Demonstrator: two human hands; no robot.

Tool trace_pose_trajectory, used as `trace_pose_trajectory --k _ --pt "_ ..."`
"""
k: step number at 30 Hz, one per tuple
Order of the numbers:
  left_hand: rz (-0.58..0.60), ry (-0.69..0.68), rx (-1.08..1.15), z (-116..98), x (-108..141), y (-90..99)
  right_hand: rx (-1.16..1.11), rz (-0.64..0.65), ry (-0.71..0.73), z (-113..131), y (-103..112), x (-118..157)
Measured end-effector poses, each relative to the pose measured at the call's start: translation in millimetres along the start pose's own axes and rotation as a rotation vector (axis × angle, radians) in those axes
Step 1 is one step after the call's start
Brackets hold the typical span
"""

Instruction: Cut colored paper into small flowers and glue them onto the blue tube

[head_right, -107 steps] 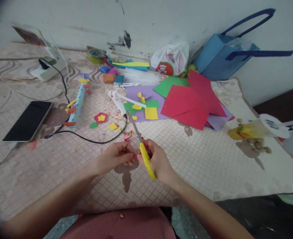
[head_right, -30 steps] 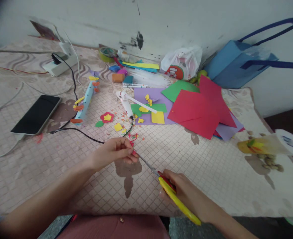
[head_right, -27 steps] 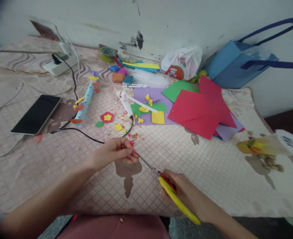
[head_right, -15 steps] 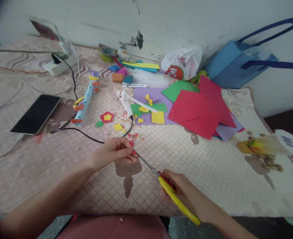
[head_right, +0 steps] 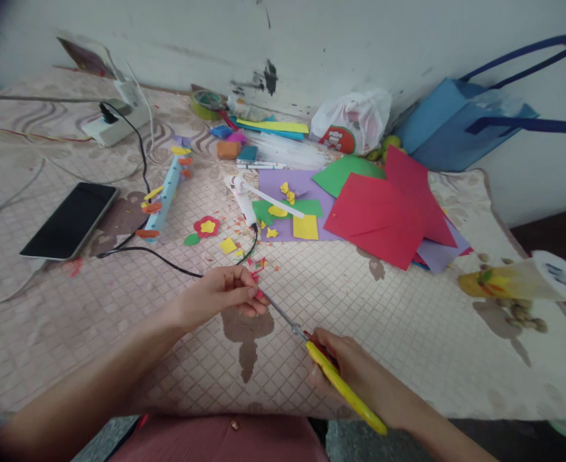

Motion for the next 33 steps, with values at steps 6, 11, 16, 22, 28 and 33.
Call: trace_pose_trajectory --k 6,11,16,22,28,33 --pt "-0.017 0.018 0.011 1.4 0.2 -0.5 -0.007 -0.028 -0.004 -3.6 -0.8 -0.2" --pt "-0.022 0.02 0.029 1.5 0.4 -0.1 -0.025 -0.001 -0.012 -3.6 -3.6 -0.2" --pt "-0.023 0.027 0.026 2.9 0.0 0.6 -0.031 -0.012 -0.002 -2.8 -1.1 0.7" --pt "-0.013 0.019 0.017 4.3 -1.3 1.7 -0.08 0.071 -0.064 -15.5 -12.9 0.4" --pt "-0.018 0.016 0.014 3.1 -0.8 1.5 -0.128 0.112 -0.116 -15.9 -15.2 0.0" --pt "-0.016 0.031 0.025 3.9 -0.7 1.2 -0.119 0.112 -0.113 -14.2 -12.7 1.4"
Point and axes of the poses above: each hand's wrist, its own x-axis away from the middle knuckle, its own y-axis out of the back of the hand, z = x × y, the point moved 9 cm from there along -x, towards the middle knuckle, and after that the axes turned 15 degrees about x, right-handed, at the moved point
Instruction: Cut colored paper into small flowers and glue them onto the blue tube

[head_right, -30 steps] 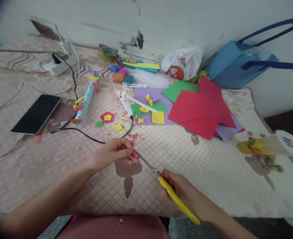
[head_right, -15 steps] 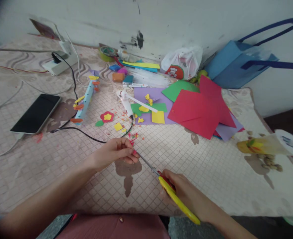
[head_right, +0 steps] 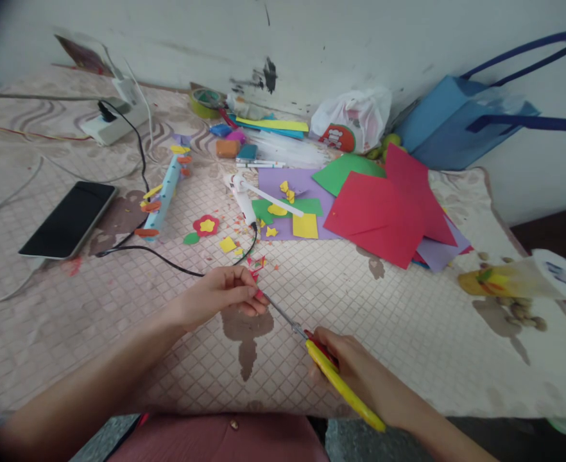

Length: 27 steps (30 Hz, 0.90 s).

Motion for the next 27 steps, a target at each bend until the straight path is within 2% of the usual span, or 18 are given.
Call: trace_pose_trajectory --k 6,9,12,15,27 --pt "-0.001 -0.013 0.013 -0.7 -0.5 0.6 -0.024 -0.005 0.023 -6.2 -5.2 -2.1" --pt "0.01 -0.008 0.018 0.0 -0.8 -0.3 0.029 -0.048 0.061 2.4 0.3 -0.5" --pt "0.007 0.003 0.012 1.0 -0.8 -1.3 0.086 -0.084 0.159 14.0 4.4 2.6" --pt "-0.004 0.003 0.004 1.1 -0.3 -2.6 0.11 -0.092 0.198 15.4 3.6 3.7" --pt "-0.03 -0.03 -0.004 0.4 -1.7 -0.3 0.07 -0.109 0.13 7.5 1.2 -3.3"
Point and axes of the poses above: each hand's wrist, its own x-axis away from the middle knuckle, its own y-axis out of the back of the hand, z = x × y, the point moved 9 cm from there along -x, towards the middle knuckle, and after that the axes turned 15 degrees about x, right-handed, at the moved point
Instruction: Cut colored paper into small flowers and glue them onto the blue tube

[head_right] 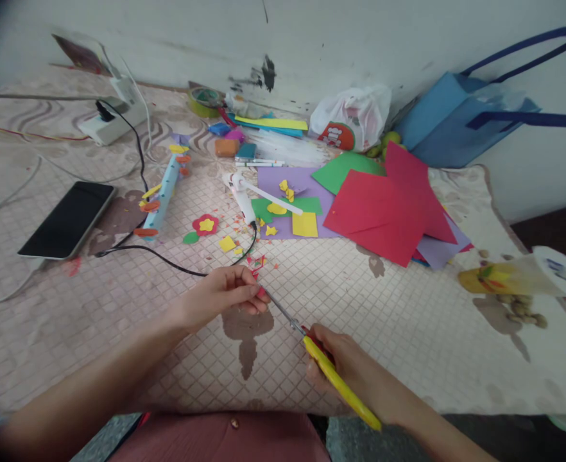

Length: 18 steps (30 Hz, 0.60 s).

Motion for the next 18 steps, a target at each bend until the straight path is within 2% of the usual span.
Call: trace_pose_trajectory --k 9,18 --pt "0.002 -0.017 -0.024 -0.3 -0.4 0.7 -0.071 -0.008 -0.046 -25.7 -11.4 -2.1" --pt "-0.018 -0.006 -0.03 -0.4 0.6 1.0 -0.093 0.053 -0.122 -24.9 -13.4 -1.3"
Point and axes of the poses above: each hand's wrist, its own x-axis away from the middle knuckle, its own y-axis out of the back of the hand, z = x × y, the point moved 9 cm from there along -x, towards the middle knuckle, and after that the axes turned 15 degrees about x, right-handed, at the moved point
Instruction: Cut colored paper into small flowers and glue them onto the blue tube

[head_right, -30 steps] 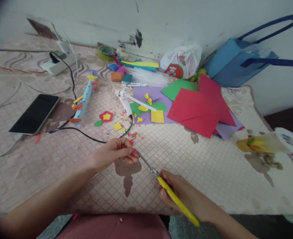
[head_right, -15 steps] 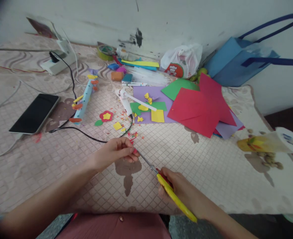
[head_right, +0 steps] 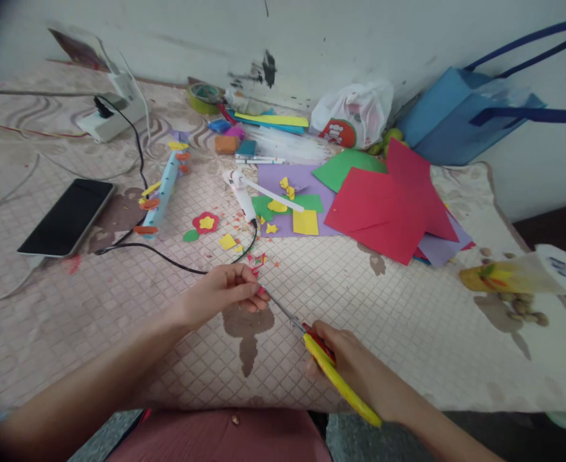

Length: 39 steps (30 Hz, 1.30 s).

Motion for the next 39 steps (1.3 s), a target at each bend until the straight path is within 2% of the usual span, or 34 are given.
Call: trace_pose_trajectory --k 11,19,24,34,39 --pt "0.0 -0.003 0.03 1.5 -1.2 1.4 -0.096 0.026 0.002 1.7 -2.6 -0.2" --pt "-0.001 0.028 0.087 1.8 0.8 0.4 -0.138 0.057 -0.059 6.3 -2.1 1.4" --pt "0.016 0.06 0.068 5.4 0.1 -0.1 -0.079 0.012 -0.055 4.5 3.0 2.2" --pt "0.04 -0.004 0.138 1.8 0.0 -3.7 -0.055 0.015 -0.066 1.5 0.0 0.2" --pt "0.004 -0.035 0.126 1.9 -1.0 -1.7 -0.077 -0.005 -0.043 2.8 0.9 0.7"
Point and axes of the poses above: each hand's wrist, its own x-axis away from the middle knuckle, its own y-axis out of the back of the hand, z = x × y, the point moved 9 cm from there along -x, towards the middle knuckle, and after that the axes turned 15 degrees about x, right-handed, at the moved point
